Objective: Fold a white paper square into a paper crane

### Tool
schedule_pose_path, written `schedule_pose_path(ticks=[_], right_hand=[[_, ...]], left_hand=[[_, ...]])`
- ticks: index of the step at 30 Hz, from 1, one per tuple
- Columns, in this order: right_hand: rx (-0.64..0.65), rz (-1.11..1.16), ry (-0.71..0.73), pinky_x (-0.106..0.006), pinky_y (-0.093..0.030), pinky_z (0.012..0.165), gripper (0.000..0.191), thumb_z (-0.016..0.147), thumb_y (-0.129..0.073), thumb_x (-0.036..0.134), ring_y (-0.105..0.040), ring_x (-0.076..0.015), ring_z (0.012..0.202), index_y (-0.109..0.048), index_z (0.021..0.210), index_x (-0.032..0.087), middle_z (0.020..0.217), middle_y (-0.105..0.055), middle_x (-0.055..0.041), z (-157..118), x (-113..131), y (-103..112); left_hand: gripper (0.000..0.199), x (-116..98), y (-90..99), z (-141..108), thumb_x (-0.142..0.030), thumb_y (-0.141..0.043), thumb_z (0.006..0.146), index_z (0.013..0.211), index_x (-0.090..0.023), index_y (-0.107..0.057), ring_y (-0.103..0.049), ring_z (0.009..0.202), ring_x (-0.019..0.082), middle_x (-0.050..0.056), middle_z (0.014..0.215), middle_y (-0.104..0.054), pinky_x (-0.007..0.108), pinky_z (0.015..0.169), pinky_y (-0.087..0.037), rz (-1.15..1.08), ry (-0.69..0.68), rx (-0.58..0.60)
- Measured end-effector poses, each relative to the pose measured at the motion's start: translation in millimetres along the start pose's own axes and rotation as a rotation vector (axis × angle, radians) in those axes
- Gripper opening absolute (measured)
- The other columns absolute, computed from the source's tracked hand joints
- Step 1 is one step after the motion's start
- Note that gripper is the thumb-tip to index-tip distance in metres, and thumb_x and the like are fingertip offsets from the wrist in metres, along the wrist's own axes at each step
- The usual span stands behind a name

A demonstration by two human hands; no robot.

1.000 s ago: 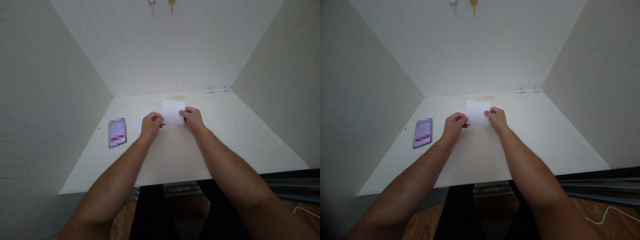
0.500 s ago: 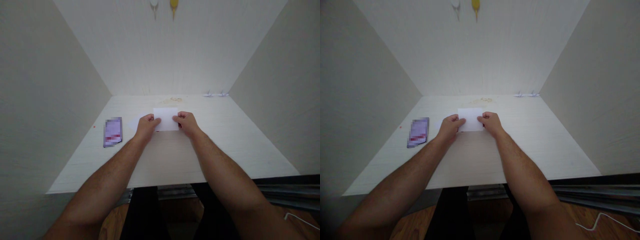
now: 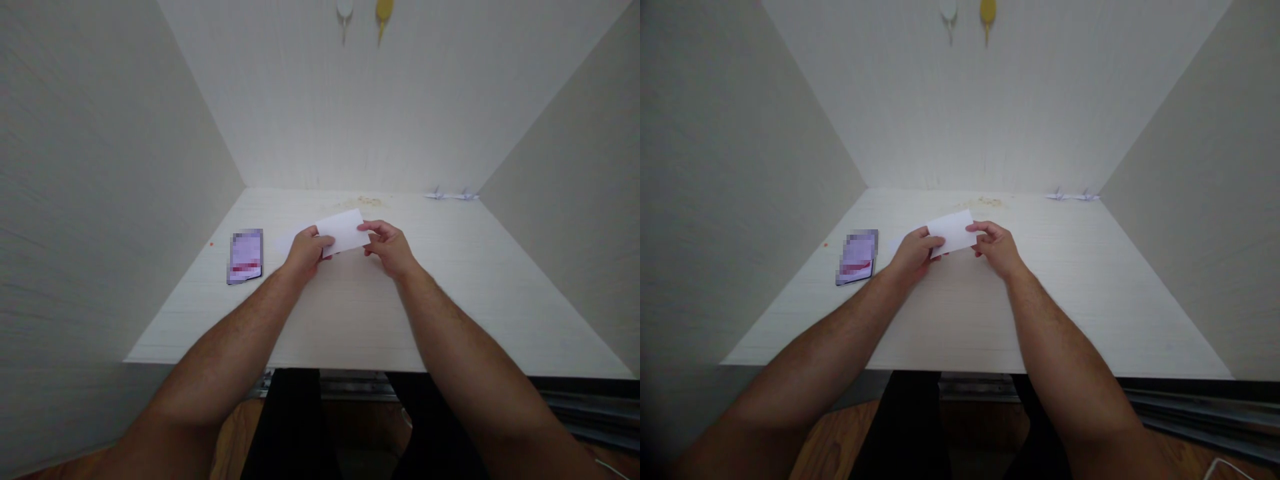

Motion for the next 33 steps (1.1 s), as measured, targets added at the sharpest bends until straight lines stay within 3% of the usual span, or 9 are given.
schedule_pose_path(ticks=[2, 4, 8, 11, 15, 21, 33], right_hand=[[-0.015, 0.002, -0.003, -0.024, -0.048, 0.056, 0.025, 0.064, -0.077, 0.023, -0.058, -0.0087, 0.068, -0.072, 0.089, 0.023, 0.112, -0.072, -0.0015, -1, 2, 1], [-0.037, -0.003, -0.011, -0.024, -0.047, 0.056, 0.022, 0.066, -0.078, 0.027, -0.063, -0.0104, 0.073, -0.072, 0.086, 0.021, 0.115, -0.072, -0.0035, -3, 3, 3], [-0.074, -0.021, -0.043, -0.024, -0.045, 0.055, 0.022, 0.069, -0.078, 0.035, -0.064, -0.013, 0.07, -0.07, 0.084, 0.021, 0.08, -0.072, -0.0011, -3, 2, 7], [-0.066, 0.003, -0.067, -0.023, -0.042, 0.052, 0.021, 0.069, -0.078, 0.036, -0.061, -0.0119, 0.062, -0.067, 0.078, 0.02, 0.07, -0.07, 0.0006, -3, -2, 8], [0.018, 0.027, -0.097, -0.023, -0.04, 0.05, 0.021, 0.069, -0.079, 0.034, -0.058, -0.0105, 0.056, -0.064, 0.074, 0.02, 0.065, -0.069, 0.001, -5, -3, 0], [0.078, -0.028, -0.113, -0.023, -0.04, 0.05, 0.022, 0.069, -0.079, 0.035, -0.054, -0.009, 0.052, -0.066, 0.075, 0.019, 0.065, -0.07, 0.0003, -7, -2, -7], [0.003, -0.137, -0.117, -0.022, -0.033, 0.044, 0.018, 0.067, -0.076, 0.033, -0.046, -0.007, 0.045, -0.065, 0.069, 0.018, 0.055, -0.063, 0.0026, -8, 2, -5]], left_hand=[[0.042, 0, -4.1, -3, -0.016, -0.069, 0.053, 0.095, -0.014, -0.066, -0.059, 0.054, 0.013, 0.004, 0.08, -0.07, 0.021, 0.043, -0.036, 0.005, 0.028, 0.036], [0.042, 1, -9.6, -5, -0.014, -0.069, 0.054, 0.096, -0.014, -0.065, -0.061, 0.053, 0.013, 0.005, 0.08, -0.071, 0.022, 0.043, -0.036, 0.008, 0.06, 0.095], [0.041, 6, -18.3, -8, -0.014, -0.072, 0.057, 0.097, -0.014, -0.064, -0.066, 0.06, 0.016, 0.008, 0.085, -0.071, 0.023, 0.049, -0.044, 0.011, 0.129, 0.207], [0.033, 3, -8.6, -4, -0.021, -0.076, 0.06, 0.09, -0.015, -0.065, -0.066, 0.067, 0.016, 0.007, 0.085, -0.07, 0.026, 0.056, -0.049, -0.006, 0.093, 0.128], [0.026, -16, 8.4, 1, -0.03, -0.079, 0.062, 0.081, -0.014, -0.072, -0.059, 0.065, 0.013, 0.004, 0.076, -0.068, 0.025, 0.059, -0.045, 0.109, -0.081, 0.003], [0.021, -31, 6.3, -4, -0.031, -0.078, 0.063, 0.076, -0.014, -0.076, -0.054, 0.06, 0.011, 0.003, 0.069, -0.069, 0.025, 0.06, -0.041, 0.313, -0.198, 0.036], [0.017, -15, -12.9, -6, -0.032, -0.074, 0.068, 0.074, -0.017, -0.073, -0.052, 0.059, 0.011, 0.001, 0.069, -0.066, 0.023, 0.056, -0.039, 0.413, -0.194, 0.178]])
Point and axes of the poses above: each hand's wrist, its own z-axis towards the middle knuckle, its own y-axis out of the back of the hand, x = y × z, the point moved 9 cm from there along z, towards the middle knuckle
